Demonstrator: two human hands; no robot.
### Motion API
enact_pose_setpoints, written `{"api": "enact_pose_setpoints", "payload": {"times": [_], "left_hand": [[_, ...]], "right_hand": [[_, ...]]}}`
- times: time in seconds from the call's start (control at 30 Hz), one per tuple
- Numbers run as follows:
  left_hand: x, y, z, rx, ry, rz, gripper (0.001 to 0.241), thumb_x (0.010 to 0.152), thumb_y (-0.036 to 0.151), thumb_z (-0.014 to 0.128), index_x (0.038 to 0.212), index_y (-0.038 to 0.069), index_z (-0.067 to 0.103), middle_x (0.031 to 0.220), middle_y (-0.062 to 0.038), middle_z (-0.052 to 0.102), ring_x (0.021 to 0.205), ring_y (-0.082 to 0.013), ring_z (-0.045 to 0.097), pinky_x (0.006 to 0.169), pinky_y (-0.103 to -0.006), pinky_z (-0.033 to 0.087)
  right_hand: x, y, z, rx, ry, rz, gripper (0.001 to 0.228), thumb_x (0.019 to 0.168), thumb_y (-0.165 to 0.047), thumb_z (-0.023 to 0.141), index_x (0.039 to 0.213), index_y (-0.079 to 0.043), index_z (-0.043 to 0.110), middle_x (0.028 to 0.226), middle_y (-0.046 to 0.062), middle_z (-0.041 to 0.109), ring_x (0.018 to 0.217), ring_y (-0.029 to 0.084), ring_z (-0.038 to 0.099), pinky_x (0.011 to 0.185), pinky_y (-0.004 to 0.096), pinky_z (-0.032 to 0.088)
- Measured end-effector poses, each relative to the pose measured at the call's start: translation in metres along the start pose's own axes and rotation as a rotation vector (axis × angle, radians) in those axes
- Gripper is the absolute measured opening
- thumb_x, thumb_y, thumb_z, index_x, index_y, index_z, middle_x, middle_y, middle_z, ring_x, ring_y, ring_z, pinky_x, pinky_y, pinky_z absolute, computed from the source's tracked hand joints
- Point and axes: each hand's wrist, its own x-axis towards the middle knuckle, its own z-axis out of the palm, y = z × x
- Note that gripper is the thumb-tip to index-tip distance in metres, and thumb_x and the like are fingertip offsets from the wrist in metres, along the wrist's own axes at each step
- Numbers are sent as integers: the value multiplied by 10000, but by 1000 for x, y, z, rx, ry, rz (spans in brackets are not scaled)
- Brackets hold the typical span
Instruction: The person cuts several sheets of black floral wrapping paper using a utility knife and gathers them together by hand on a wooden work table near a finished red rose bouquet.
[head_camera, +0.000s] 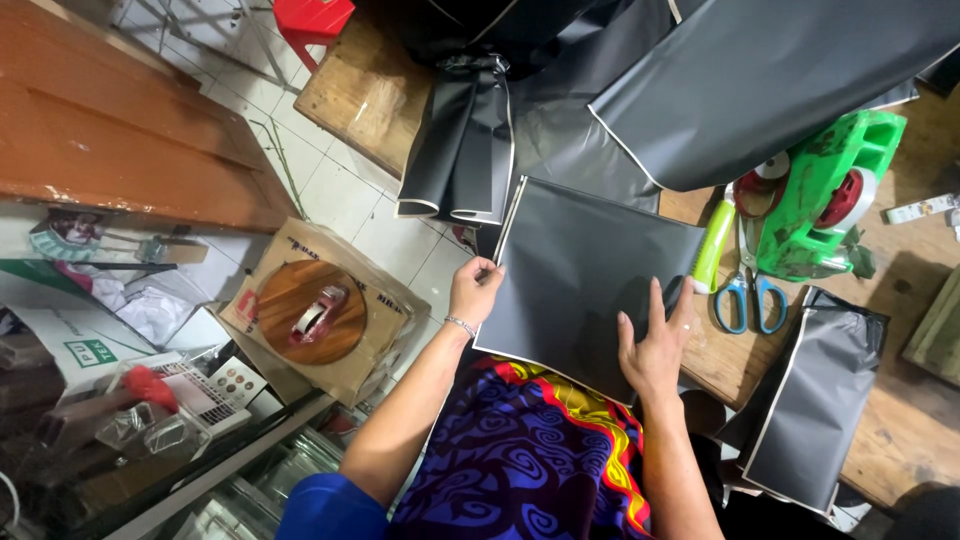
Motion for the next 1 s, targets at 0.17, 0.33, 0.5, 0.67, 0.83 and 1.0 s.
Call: {"api": "enact_pose_setpoints", "payload": {"times": [0.17,0.33,0.5,0.67,0.83,1.0], "left_hand": [[1,-3,1,-17,-5,-7,156,918,271,751,924,130,684,851,-42,756,816,-150,707,741,-312,567],[1,1,-1,9,-1,-3,144,929,275,731,928,139,684,799,-22,758,754,-126,699,690,-286,552],[1,5,-2,7,1,5,148,924,272,742,930,132,695,789,-19,759,737,-126,698,680,-282,545],[-2,6,-4,18,-12,-4,138,923,265,747,933,138,696,790,-12,761,733,-123,697,672,-280,544],[8,1,-2,32,-10,10,135,925,263,744,949,140,694,792,-14,758,739,-116,687,676,-266,537],[-9,5,-17,61,-62,-12,211,926,316,754,1011,154,648,848,-37,777,759,-132,717,682,-273,566]], "right_hand": [[0,2,2,-3,-2,-7,659,944,-257,706,1533,-40,507,1654,309,209,1536,484,234,1241,563,216],[3,1,3,-22,23,-30,666,939,-251,721,1537,-52,506,1641,317,228,1524,498,243,1236,580,207],[15,-8,-2,-113,164,-221,662,821,-155,808,1441,-51,602,1556,291,386,1431,501,370,1170,596,282],[59,-29,25,-163,134,-450,476,815,-198,808,1283,-221,725,1398,110,632,1330,348,558,1073,504,374],[110,-45,71,-339,-280,-498,441,912,-379,698,1349,-326,665,1434,23,599,1433,249,441,1128,542,279],[113,-44,78,-308,-315,-522,448,923,-395,678,1361,-301,658,1438,38,576,1407,253,448,1101,544,298]]}}
